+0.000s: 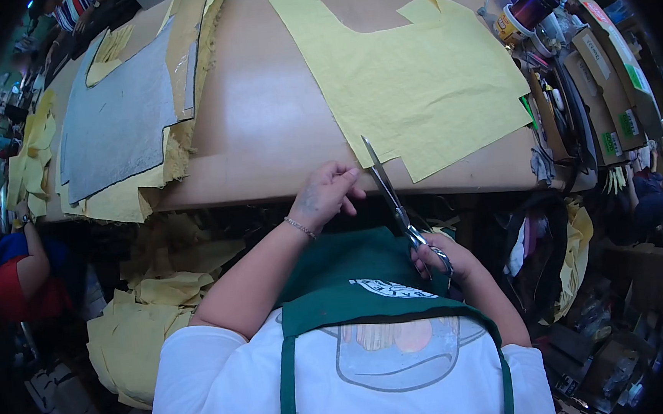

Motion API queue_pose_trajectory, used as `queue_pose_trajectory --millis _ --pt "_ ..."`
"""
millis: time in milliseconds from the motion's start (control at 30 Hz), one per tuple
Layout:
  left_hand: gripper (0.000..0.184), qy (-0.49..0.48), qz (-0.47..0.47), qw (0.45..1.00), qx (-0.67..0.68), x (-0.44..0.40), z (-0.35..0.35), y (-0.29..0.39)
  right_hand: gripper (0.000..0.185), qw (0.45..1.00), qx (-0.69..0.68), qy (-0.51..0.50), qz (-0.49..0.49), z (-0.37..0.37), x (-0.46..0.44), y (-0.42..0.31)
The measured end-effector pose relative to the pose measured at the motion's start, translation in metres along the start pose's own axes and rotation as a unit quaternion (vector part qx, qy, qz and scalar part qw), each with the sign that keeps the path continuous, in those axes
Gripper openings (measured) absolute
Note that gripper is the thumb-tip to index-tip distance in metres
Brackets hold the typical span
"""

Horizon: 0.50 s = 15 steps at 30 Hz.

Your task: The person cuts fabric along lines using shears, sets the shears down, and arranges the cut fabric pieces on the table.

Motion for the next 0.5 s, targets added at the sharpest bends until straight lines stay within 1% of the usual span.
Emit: queue_pose_trajectory --millis 33,133,233,333,500 --pt "0.022 -0.006 0.073 0.997 0.024 0.0 -0.002 -0.002 0.049 1.0 0.005 0.002 -0.001 -0.001 -0.002 -0.001" --pt "0.016 -0.017 0.11 0.992 0.053 -0.015 -0.007 -0.013 0.051 1.0 0.02 0.003 0.002 -0.004 -0.008 -0.007" --pt "0.016 0.002 0.123 0.99 0.075 -0.023 -0.01 -0.013 0.052 0.999 0.034 0.009 -0.001 -0.005 -0.01 -0.009" --pt "0.015 0.015 0.122 0.99 0.069 -0.024 -0.011 -0.012 0.053 0.999 0.035 0.012 0.002 -0.006 -0.012 -0.007" --pt "0.014 0.002 0.113 0.992 0.052 -0.026 -0.009 -0.012 0.055 0.999 0.038 0.019 0.013 -0.006 -0.015 -0.005"
Point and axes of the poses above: each hand's wrist, its own x-axis away from the middle knuckle, its own z-axis out of the back of the hand, y = z × x, the point moved 6 cm from there along -x, towards the middle knuckle, and after that the axes turned 14 degrees about x, right-handed, at the moved point
